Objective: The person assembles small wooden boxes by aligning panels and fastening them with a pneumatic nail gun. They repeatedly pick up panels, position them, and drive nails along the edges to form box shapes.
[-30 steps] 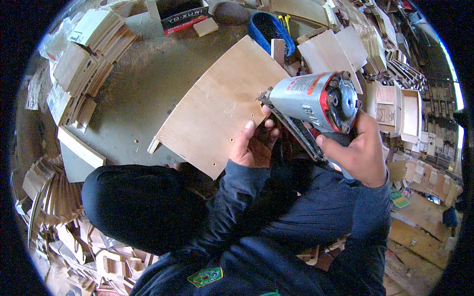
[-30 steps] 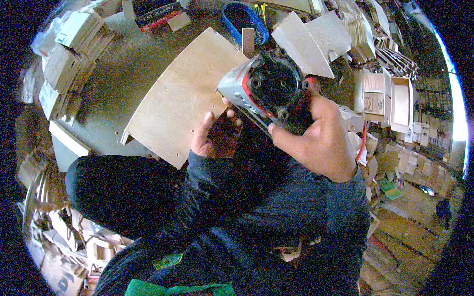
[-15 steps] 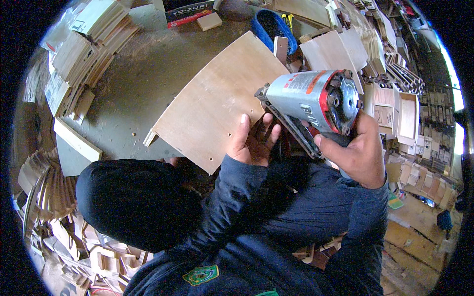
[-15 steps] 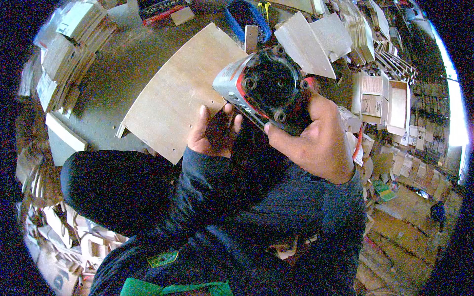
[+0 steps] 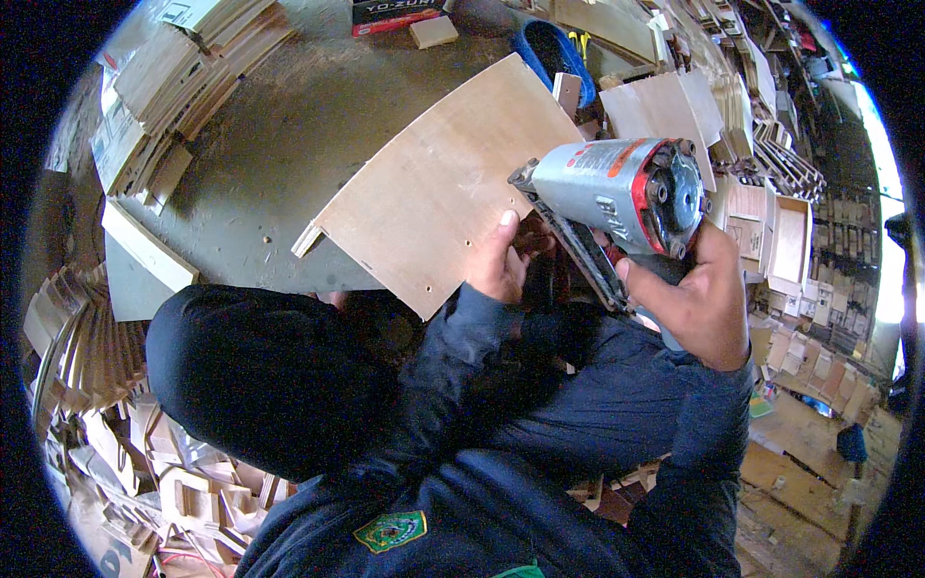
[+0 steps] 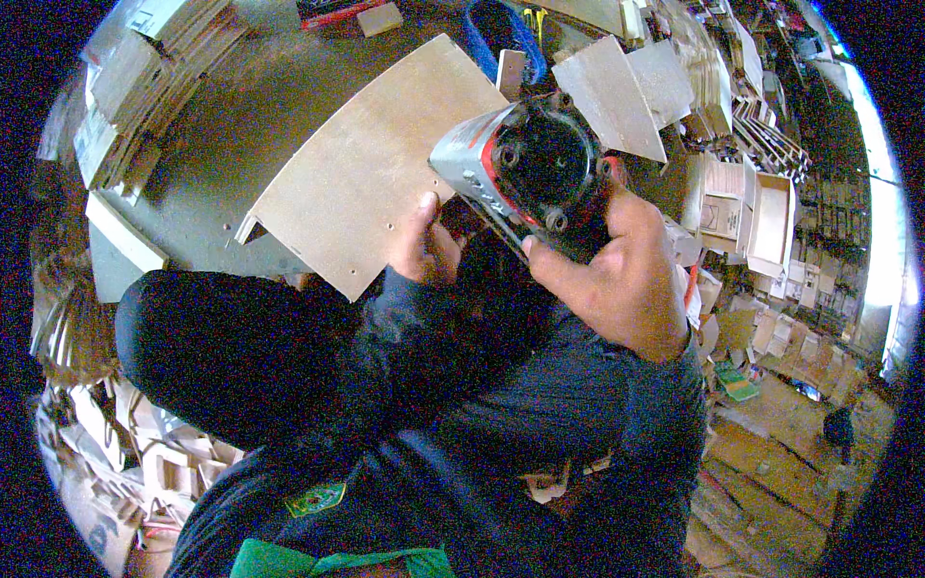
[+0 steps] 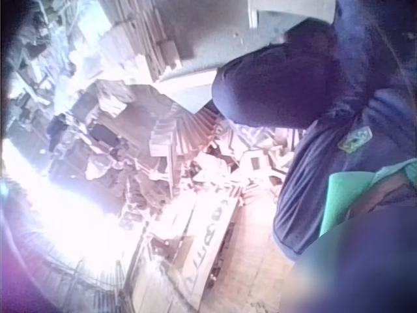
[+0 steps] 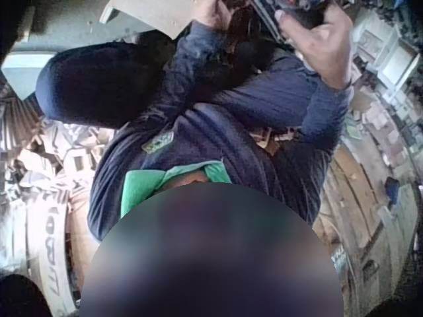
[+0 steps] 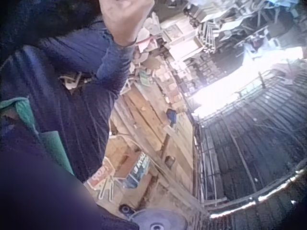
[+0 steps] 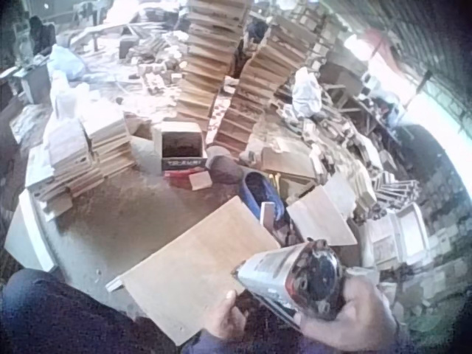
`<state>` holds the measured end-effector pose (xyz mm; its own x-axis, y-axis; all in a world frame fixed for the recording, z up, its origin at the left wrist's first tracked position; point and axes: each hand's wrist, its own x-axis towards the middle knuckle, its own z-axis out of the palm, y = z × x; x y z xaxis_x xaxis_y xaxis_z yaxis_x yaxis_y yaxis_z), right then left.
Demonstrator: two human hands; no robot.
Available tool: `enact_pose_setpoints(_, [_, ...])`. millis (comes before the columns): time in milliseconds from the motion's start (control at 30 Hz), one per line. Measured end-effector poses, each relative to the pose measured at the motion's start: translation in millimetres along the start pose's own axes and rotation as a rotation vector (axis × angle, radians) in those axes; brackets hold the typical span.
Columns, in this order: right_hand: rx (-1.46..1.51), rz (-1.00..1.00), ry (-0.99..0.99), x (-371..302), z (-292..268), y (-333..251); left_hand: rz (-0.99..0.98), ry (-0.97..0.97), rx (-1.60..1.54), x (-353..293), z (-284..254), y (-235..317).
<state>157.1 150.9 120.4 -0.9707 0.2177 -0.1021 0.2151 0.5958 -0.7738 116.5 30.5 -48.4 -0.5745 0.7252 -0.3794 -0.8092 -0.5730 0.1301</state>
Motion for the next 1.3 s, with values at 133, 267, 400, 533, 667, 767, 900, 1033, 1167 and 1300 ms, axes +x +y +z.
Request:
enact_pose_setpoints(133, [0.074, 0.113, 0.058, 0.2, 7.1, 3.8, -0.052, 0.067, 0.297, -3.5, 14.1, 9.3])
enact_pose_setpoints(267, [0.045, 0.052, 0.003, 1.3, 5.9, 1.1, -0.074, 0.067, 0.386, -10.0, 18.7, 20.7])
enact_pose_setpoints(400, [0.156, 0.207, -0.057, 2.7, 3.7, -1.7, -0.081, 0.069, 0.405, -12.9, 18.8, 20.9])
enact_pose_setpoints(533, [0.093, 0.100, 0.020, 2.9, 11.7, 0.0, -0.074, 0.060, 0.428, -9.1, 18.8, 15.2])
enact_pose_setpoints(667, [0.112, 0.205, 0.143, 0.0, 6.2, -4.9, -0.089, 0.070, 0.491, -10.4, 12.3, 9.9])
enact_pose_setpoints(767, [-0.006, 0.393, 0.242, -3.9, -16.5, -13.2, -0.024, 0.114, 0.456, -5.9, 3.3, 2.0])
enact_pose_setpoints(900, [-0.004, 0.305, 0.343, -2.8, -36.6, -7.5, 0.129, 0.157, 0.330, 5.0, -9.7, -6.9])
enact_pose_setpoints(1033, [0.028, 0.300, 0.328, -3.9, -40.5, 4.3, 0.247, 0.021, -0.012, 8.0, -17.5, -8.5])
enact_pose_setpoints(1167, [0.013, 0.320, 0.295, -13.3, -38.2, 13.2, 0.262, 0.160, 0.203, 9.5, -20.4, -10.1])
enact_pose_setpoints(1300, [-0.051, 0.217, 0.277, -23.2, -33.3, 28.1, 0.369, 0.239, 0.285, 15.9, -29.6, -15.5])
